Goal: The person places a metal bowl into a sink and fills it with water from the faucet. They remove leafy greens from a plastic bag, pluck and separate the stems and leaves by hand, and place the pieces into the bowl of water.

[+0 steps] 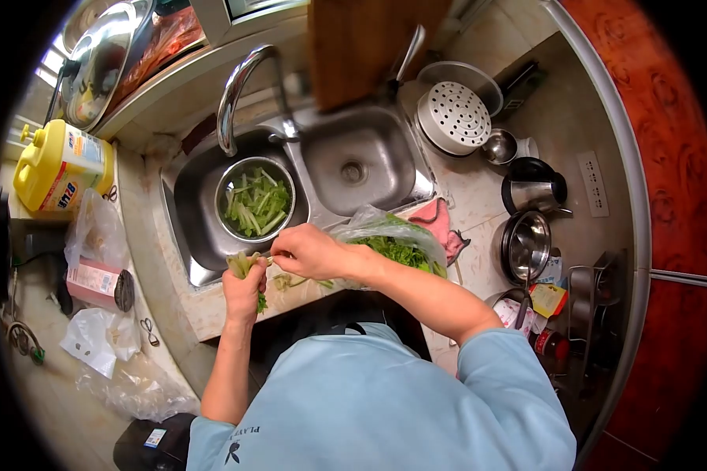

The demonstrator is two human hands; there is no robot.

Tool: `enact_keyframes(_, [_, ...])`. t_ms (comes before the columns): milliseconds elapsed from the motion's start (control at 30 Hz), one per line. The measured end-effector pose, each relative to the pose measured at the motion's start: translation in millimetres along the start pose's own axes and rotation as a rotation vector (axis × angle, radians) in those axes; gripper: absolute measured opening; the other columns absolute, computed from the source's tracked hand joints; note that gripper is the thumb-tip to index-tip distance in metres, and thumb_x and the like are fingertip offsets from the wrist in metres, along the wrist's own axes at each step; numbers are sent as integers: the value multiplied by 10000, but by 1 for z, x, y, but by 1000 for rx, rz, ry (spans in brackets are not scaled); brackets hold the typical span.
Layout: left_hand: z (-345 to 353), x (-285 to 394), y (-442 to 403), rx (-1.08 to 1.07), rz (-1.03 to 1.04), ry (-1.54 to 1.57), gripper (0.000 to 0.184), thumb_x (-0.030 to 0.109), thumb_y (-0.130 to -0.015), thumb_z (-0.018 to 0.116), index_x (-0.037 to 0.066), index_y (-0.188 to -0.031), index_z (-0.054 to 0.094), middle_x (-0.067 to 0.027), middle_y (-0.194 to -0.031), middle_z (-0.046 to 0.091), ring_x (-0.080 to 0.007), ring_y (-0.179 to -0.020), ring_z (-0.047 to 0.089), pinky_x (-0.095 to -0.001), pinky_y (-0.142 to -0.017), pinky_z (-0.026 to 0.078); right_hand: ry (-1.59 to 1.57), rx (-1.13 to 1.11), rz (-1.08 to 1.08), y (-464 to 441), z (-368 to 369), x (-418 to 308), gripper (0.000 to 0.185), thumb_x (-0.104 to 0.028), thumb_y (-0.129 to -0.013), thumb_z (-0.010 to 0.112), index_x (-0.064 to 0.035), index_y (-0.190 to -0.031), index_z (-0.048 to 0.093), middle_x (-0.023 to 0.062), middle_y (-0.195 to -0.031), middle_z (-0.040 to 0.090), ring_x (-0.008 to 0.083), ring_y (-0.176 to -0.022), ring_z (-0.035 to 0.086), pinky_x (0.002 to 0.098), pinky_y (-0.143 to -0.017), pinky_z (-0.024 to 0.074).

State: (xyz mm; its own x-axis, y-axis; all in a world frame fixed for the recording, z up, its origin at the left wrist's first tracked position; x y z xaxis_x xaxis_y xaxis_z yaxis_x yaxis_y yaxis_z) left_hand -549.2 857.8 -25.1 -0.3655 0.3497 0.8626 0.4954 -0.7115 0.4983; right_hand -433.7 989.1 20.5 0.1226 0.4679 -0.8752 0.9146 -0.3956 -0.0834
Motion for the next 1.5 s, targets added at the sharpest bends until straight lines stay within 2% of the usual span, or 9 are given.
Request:
enact_keyframes(267, [1, -2, 3, 40, -150, 0, 143, 129, -828, 674, 44, -748, 591, 33, -591, 490, -58, -486, 418, -231, -442, 314, 210, -103, 49, 6, 26, 16, 169, -133, -777, 581, 29, -742, 613, 164, -698, 598, 343, -625, 601, 437, -602, 479])
enact_keyframes(367, [-3, -29, -6, -50, -276, 447, 152, 181, -856, 649, 63, -858, 553, 13, -615, 441, -84, -502, 399, -233, -464, 321, -652, 100, 710, 12, 33, 34, 151, -108, -824, 581, 19, -774, 646, 48, -665, 592, 94, -523, 540, 265, -463, 449])
enact_keyframes(467, [-12, -49, -18, 2, -342, 527, 173, 233, -889, 623, 80, -891, 543, 41, -625, 411, -71, -493, 380, -216, -455, 314, -1000, 381, 676, 21, 47, 71, 169, -134, -843, 578, 5, -759, 623, 46, -674, 600, 95, -547, 575, 243, -451, 471])
enact_keyframes(633, [-24, -47, -106, 164, -303, 293, 272, 336, -878, 648, 79, -951, 599, -28, -746, 598, -129, -563, 540, -268, -489, 434, -40, 210, 495, 61, 82, 58, 120, -144, -710, 607, -32, -732, 646, 164, -704, 638, 331, -672, 629, 414, -655, 500])
enact_keyframes(733, [-31, -48, -165, 95, -181, 95, 649, 431, -823, 689, -16, -1257, 508, -154, -1178, 588, -229, -1055, 569, -356, -913, 447, 48, 125, 523, 81, 101, 58, 167, -110, -736, 565, 23, -814, 631, 219, -815, 635, 397, -785, 609, 458, -715, 487])
enact_keyframes(800, [-30, -49, -165, 394, 49, -324, 628, 375, -823, 691, -31, -1260, 495, -159, -1208, 577, -245, -1090, 556, -341, -934, 433, 79, 185, 533, 90, 101, 56, 187, -92, -752, 549, 39, -866, 619, 234, -862, 624, 408, -822, 598, 464, -738, 478])
enact_keyframes(1033, [19, -64, -29, -307, 693, -1041, 313, 223, -692, 765, 59, -940, 665, -82, -906, 637, -245, -870, 575, -376, -773, 418, 110, 405, 572, 118, 95, 71, 266, -27, -840, 496, 24, -1078, 604, 228, -930, 628, 397, -878, 603, 445, -763, 480])
enact_keyframes(1300, [35, -84, -22, -407, 687, -1308, 256, 190, -701, 727, 99, -930, 662, -42, -961, 594, -247, -947, 518, -381, -769, 374, 59, 440, 590, 119, 97, 81, 172, -37, -848, 539, 11, -967, 653, 189, -876, 646, 353, -802, 640, 406, -702, 501])
enact_keyframes(1500, [19, -79, -25, -181, 559, -908, 138, 84, -770, 667, 17, -890, 676, -93, -810, 642, -287, -757, 600, -368, -702, 483, 99, 466, 575, 125, 88, 81, 149, -97, -859, 573, -4, -936, 660, 154, -784, 620, 295, -715, 646, 362, -653, 497])
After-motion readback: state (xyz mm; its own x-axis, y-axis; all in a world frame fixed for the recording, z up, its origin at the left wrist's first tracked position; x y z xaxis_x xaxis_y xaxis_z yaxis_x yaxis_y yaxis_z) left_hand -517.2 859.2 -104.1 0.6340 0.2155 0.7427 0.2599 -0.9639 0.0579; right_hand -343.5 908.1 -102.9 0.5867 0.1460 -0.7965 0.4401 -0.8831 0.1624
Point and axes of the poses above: each hand's wrist, its own y-axis away from the middle knuckle, its own z-axis out of the palm, x = y × z, the point moved 3 cm from there along -y, towards the middle knuckle
